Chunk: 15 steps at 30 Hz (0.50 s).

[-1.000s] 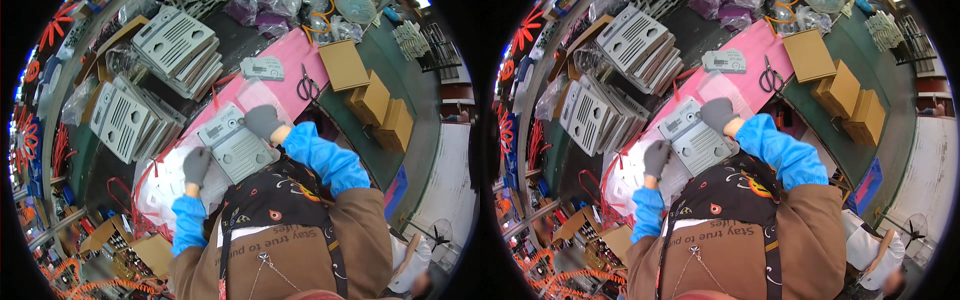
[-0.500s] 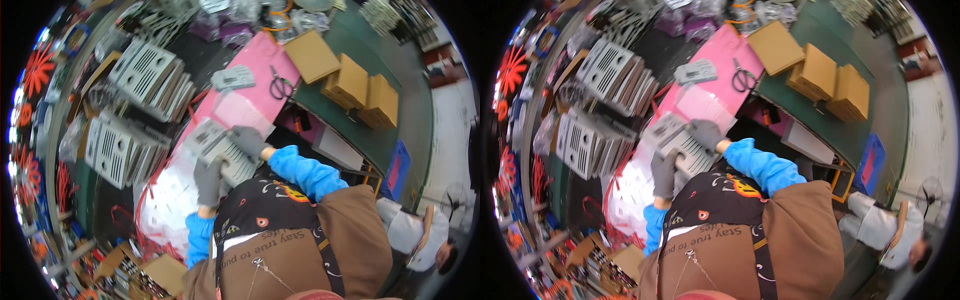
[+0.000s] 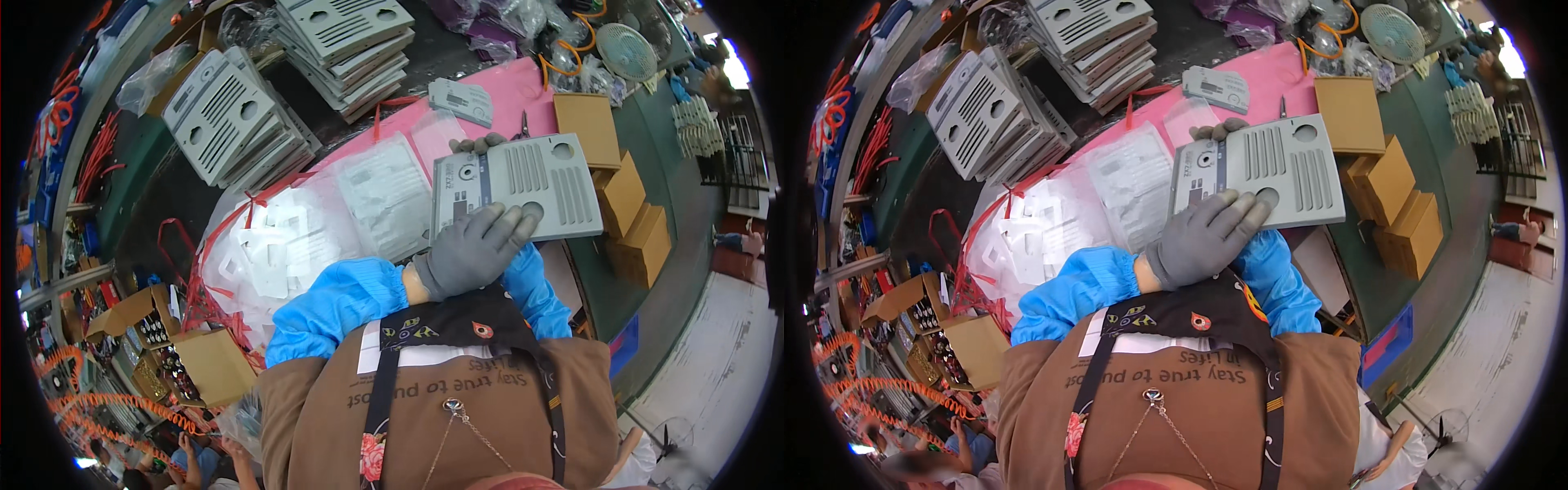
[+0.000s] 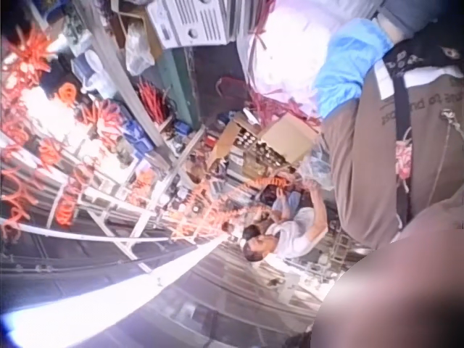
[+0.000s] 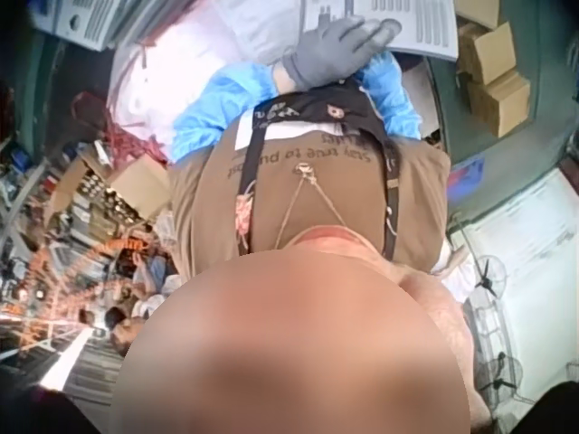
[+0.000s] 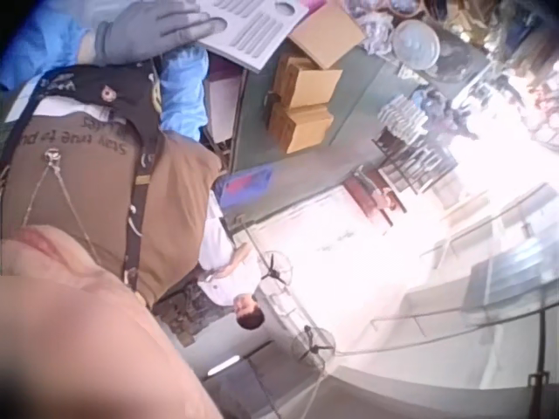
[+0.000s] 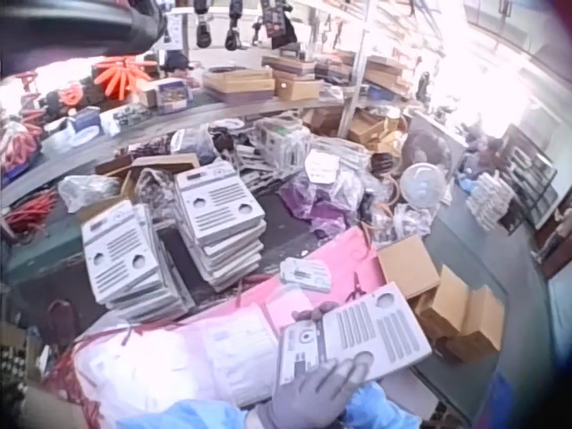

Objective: The person places a grey electronic device into a white foam protective sleeve. They then pick up a cardboard box, open it, and place the foam-wrapped device inside. The person repeats this process with multiple devices, stacking the finished boxes on the table.

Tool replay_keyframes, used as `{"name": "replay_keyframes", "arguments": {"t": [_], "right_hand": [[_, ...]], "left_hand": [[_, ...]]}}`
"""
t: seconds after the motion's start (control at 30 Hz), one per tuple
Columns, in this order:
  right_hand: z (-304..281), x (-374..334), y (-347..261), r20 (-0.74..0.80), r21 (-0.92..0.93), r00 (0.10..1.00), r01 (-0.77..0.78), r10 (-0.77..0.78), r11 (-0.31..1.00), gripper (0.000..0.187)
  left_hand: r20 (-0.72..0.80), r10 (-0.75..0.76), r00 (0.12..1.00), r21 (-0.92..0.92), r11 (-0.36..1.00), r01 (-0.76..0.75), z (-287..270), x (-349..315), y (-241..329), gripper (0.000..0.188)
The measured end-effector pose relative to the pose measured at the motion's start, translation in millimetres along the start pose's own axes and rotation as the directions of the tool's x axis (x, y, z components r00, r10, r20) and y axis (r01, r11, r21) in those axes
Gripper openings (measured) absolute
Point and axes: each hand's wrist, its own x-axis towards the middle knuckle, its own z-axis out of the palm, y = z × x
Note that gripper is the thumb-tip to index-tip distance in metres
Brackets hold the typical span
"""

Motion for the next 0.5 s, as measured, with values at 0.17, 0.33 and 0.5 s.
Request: {"name": "replay_keyframes", "arguments": {"t": [0.17,0.33,0.5], "right_hand": [[-25.1,-7.1,-18.0,-0.065,-0.567,0.988,-0.152,0.14,0.81,0.052],[11.0,12.7,-7.4,-0.069,-0.831,0.991,-0.123,0.118,0.543,0.049],[91.4,120.6,1.7,-0.09,-0.881,0.991,-0.124,0.095,0.457,0.038]], "left_hand": [[-0.003,-0.545,0.839,-0.333,0.791,0.513,-32.3,14.5,-43.4,0.049],[0.129,-0.837,0.533,-0.813,0.218,0.539,-60.2,18.7,-90.3,0.053],[0.0,-0.861,0.509,-0.822,0.289,0.49,-70.1,-20.6,-105.9,0.054]]}}
